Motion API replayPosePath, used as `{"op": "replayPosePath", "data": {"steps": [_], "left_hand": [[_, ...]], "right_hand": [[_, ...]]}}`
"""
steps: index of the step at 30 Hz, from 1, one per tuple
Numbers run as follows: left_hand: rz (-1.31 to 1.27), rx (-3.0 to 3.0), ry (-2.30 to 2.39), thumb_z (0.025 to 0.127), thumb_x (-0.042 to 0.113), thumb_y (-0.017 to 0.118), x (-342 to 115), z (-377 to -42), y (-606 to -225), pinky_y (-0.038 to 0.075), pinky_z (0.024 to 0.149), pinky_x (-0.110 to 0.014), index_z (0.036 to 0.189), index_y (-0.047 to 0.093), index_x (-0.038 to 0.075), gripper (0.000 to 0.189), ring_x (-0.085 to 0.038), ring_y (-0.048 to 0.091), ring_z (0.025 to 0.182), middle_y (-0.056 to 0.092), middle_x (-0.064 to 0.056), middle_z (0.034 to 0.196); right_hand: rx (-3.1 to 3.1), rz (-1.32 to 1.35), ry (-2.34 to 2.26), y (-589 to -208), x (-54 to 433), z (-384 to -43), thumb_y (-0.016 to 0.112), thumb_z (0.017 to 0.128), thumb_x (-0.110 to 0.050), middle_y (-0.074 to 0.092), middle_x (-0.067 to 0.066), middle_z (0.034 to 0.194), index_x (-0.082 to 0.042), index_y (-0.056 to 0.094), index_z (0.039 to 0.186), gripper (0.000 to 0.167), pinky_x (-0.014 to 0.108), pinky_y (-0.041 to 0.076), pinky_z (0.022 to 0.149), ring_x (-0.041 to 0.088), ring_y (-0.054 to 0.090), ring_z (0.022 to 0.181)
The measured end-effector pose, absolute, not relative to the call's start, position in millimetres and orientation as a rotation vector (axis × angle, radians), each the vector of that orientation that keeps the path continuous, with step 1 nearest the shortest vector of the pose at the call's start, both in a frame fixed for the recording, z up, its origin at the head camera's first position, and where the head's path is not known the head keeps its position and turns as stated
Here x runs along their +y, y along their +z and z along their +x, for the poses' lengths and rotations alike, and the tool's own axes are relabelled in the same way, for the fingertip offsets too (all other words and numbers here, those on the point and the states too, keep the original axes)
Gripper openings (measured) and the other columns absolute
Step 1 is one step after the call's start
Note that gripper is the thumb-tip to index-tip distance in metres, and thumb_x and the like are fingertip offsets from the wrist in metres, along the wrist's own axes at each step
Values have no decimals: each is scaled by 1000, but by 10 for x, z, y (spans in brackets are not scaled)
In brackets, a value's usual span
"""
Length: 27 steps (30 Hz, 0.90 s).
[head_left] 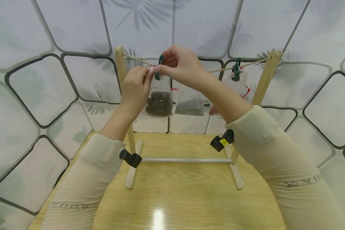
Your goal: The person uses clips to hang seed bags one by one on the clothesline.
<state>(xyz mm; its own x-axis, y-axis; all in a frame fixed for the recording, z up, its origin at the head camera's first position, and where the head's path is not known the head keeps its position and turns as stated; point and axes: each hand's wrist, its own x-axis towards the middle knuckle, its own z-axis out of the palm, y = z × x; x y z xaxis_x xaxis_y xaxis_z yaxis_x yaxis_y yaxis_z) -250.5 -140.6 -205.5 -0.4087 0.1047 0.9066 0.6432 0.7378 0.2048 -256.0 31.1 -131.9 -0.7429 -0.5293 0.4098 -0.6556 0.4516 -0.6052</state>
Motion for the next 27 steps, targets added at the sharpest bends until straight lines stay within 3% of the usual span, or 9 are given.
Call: {"op": "replayPosePath", "data": {"steps": [7, 16, 25, 27], "left_hand": [[-632, -1906, -667, 99, 15, 50, -1432, -2435, -2106, 38, 70, -40, 88, 61, -6, 27, -31, 47, 72, 53, -17, 74], [-562, -1945, -716, 95, 14, 56, -1545, -2289, -2166, 41, 69, -38, 92, 65, -7, 23, -30, 52, 72, 58, -19, 77], [-694, -1963, -567, 86, 10, 66, -1685, -1922, -2188, 42, 61, -33, 81, 66, -3, 14, -25, 54, 64, 62, -14, 71], [-755, -1991, -536, 85, 11, 67, -1675, -1818, -2226, 44, 60, -32, 80, 66, 0, 12, -22, 55, 64, 63, -11, 71]], "right_hand": [[-2418, 1070, 983, -1348, 376, -2459, 66, 89, -30, 58, 7, 123, -3, 50, 128, 50, 25, 42, 96, 14, 55, 113], [-1829, 1330, 744, -1523, 513, -2245, 67, 86, -9, 65, 16, 93, 7, 61, 99, 21, 28, 48, 77, 21, 61, 82], [-1798, 1388, 590, -1898, 727, -1968, 67, 82, -7, 63, 12, 83, 2, 62, 91, 13, 29, 49, 69, 20, 58, 75], [-1812, 1392, 591, -1964, 770, -1910, 64, 86, -9, 63, 11, 82, 2, 63, 90, 12, 29, 49, 69, 20, 57, 74]]}}
